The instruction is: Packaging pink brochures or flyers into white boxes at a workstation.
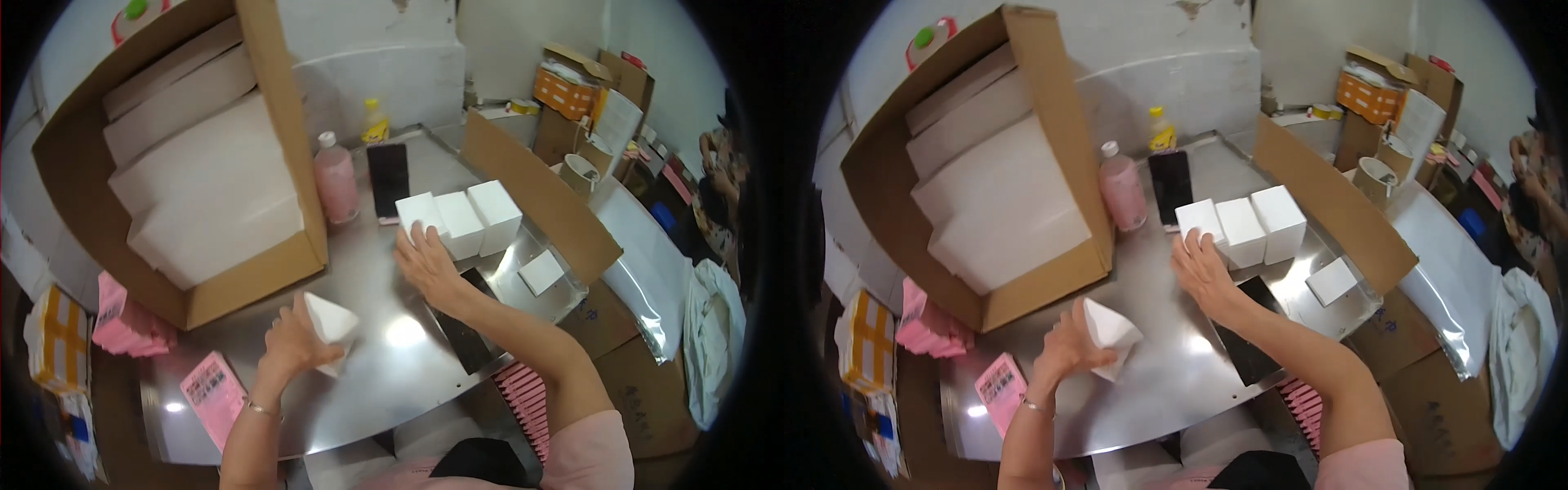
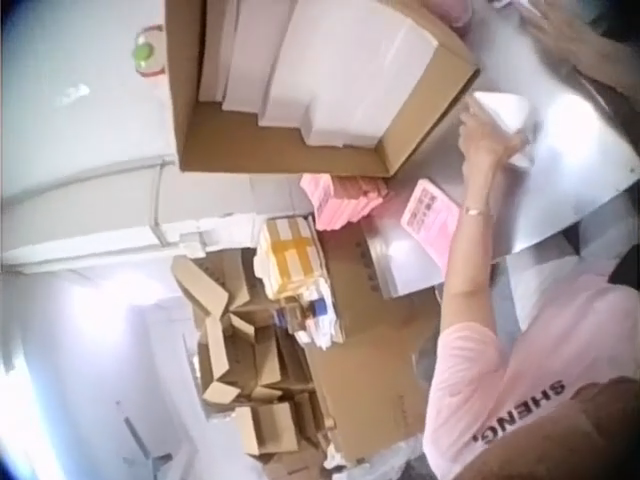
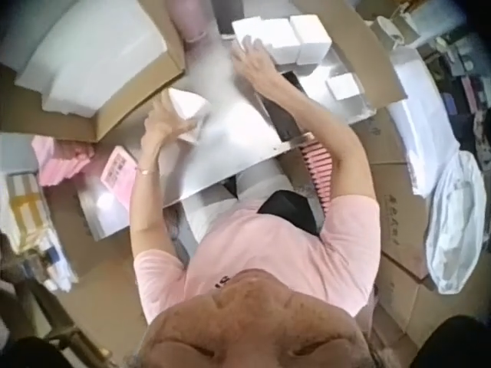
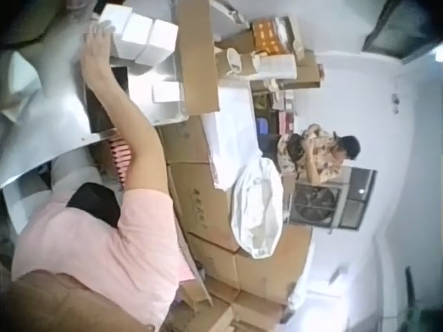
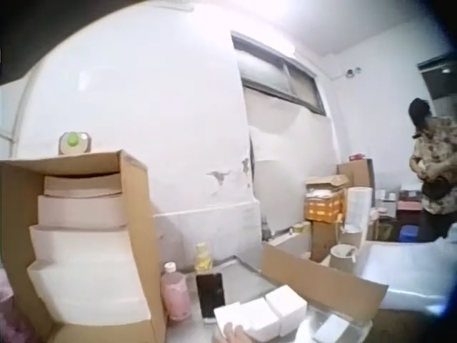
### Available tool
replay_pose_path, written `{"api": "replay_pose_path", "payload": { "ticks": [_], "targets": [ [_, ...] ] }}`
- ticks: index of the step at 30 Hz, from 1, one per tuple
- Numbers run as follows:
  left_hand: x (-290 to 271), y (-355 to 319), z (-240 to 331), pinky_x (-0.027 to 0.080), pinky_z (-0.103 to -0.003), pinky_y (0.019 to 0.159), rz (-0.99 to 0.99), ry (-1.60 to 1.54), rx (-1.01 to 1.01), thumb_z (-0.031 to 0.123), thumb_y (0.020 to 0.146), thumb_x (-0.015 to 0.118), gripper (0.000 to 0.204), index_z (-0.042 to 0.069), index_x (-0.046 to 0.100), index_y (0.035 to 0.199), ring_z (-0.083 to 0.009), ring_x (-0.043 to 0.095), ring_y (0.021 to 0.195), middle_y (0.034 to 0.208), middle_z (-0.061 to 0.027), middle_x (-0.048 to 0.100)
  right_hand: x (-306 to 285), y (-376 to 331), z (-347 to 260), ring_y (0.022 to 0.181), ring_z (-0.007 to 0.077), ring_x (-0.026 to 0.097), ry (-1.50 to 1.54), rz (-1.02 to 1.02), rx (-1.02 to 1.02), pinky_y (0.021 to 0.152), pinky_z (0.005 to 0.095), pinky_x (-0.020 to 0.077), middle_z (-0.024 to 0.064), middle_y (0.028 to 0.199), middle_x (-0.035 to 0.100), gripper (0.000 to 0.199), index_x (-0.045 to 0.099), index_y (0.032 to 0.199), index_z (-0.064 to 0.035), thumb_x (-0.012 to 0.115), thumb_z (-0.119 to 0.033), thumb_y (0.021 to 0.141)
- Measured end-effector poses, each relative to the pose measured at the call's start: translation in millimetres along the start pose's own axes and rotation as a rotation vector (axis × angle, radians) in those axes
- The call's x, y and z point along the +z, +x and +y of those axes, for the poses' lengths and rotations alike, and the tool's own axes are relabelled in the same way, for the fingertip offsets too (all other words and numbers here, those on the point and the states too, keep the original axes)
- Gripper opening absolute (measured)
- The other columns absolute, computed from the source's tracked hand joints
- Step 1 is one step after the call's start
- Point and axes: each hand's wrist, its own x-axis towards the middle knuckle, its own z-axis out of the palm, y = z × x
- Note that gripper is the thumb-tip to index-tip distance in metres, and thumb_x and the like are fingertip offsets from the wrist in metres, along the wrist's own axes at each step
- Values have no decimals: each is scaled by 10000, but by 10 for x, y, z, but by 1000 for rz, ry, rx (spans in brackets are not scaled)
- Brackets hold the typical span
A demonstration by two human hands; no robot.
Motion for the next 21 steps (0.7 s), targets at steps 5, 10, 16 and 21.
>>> {"api": "replay_pose_path", "payload": {
  "ticks": [5,10,16,21],
  "targets": [
    [-119,256,-73,457,-353,984,-267,-980,422,359,721,778,859,-3,407,1405,-257,598,1122,1202,-148,587,-237,-779,212,1117,355,523,367,381,701,940,487,417,180,1196,540,532,618,1149,-48,809,-198,675],
    [248,1133,469,512,-378,880,-311,-1662,183,366,835,681,565,22,547,1262,-217,614,1033,1136,-95,625,-157,-1719,255,1001,360,497,305,-187,950,872,482,417,176,1076,517,689,587,1192,-23,827,-439,698],
    [406,1370,759,473,-475,949,-334,-1680,231,416,865,615,572,77,509,1314,-270,571,1139,1262,-95,578,47,-1765,-19,876,330,548,503,114,545,765,447,455,128,891,574,212,669,998,-26,691,-66,791],
    [187,1232,738,422,-549,937,-447,-1509,101,467,855,590,600,127,486,1338,-287,510,1175,1302,-94,529,163,-1408,815,785,218,588,682,662,1189,705,342,471,124,911,622,124,671,939,39,630,-73,904]
  ]
}}
